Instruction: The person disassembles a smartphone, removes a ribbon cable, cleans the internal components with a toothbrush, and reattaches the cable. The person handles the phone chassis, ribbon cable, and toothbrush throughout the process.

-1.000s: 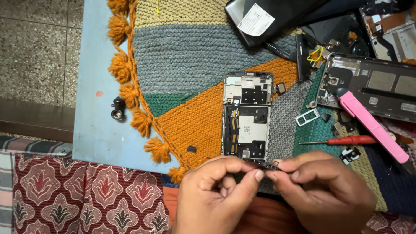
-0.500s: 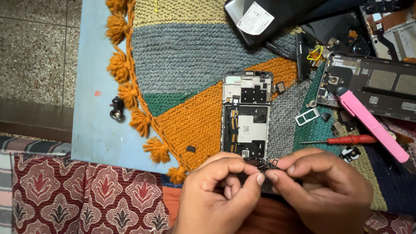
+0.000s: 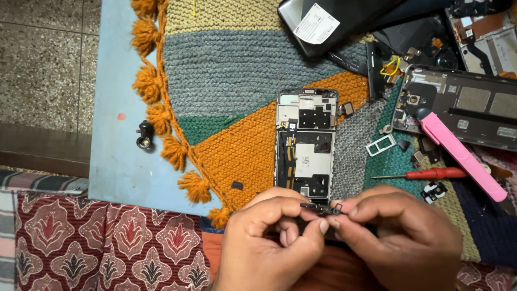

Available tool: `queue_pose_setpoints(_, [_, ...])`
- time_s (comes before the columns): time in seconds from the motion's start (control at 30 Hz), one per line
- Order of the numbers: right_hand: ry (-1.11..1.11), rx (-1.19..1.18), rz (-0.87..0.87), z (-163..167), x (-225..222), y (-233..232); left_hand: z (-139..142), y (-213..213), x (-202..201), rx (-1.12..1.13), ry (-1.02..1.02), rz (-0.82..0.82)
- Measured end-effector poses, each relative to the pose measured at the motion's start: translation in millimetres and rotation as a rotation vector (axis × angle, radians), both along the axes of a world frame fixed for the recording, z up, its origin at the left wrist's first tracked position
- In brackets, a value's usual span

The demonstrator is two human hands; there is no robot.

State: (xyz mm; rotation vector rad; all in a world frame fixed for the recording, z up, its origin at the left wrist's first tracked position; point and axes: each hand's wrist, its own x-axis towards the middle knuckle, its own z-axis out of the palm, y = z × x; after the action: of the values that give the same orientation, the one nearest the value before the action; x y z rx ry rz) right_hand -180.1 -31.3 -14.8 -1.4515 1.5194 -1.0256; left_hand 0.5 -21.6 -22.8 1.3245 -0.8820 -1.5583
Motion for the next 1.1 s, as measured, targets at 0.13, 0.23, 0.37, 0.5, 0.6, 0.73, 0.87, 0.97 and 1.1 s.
queue_pose_setpoints(0.13, [0.055, -0.031, 0.041, 1.8, -1.7, -2.6, 4.7, -2.3, 2.3, 0.001, -0.008, 0.027])
queue_pose_setpoints(0.23, [0.189, -0.140, 0.151, 5.4, -5.3, -7.4, 10.0, -2.6, 7.4, -0.054, -0.092, -0.008])
queue_pose_setpoints(0.37, [0.192, -0.119, 0.152, 9.8, -2.0, -8.6, 15.3, -3.2, 11.4, -0.142, -0.097, -0.079])
queue_pose_setpoints(0.5, [0.098, -0.072, 0.156, 9.9, 0.1, -11.9, 18.1, -6.8, 13.3, -0.118, -0.092, -0.096])
queue_pose_setpoints(0.6, [0.112, -0.057, 0.190, 10.0, -3.5, -13.7, 19.9, -10.2, 18.0, -0.364, -0.165, -0.183])
queue_pose_setpoints(0.73, [0.221, -0.093, 0.207, 9.1, -6.9, -9.8, 19.5, -13.1, 26.5, -0.595, -0.334, -0.262])
queue_pose_setpoints(0.87, [0.274, -0.150, 0.206, 2.8, -9.0, -6.1, 12.9, -13.8, 28.3, -0.757, -0.430, -0.270])
queue_pose_setpoints(0.97, [0.282, -0.178, 0.230, -1.8, -12.1, -5.4, 7.5, -13.7, 25.9, -0.824, -0.464, -0.231])
queue_pose_setpoints(1.1, [0.406, -0.187, 0.245, -4.3, -11.5, -2.2, 5.2, -12.9, 22.8, -0.826, -0.529, -0.229])
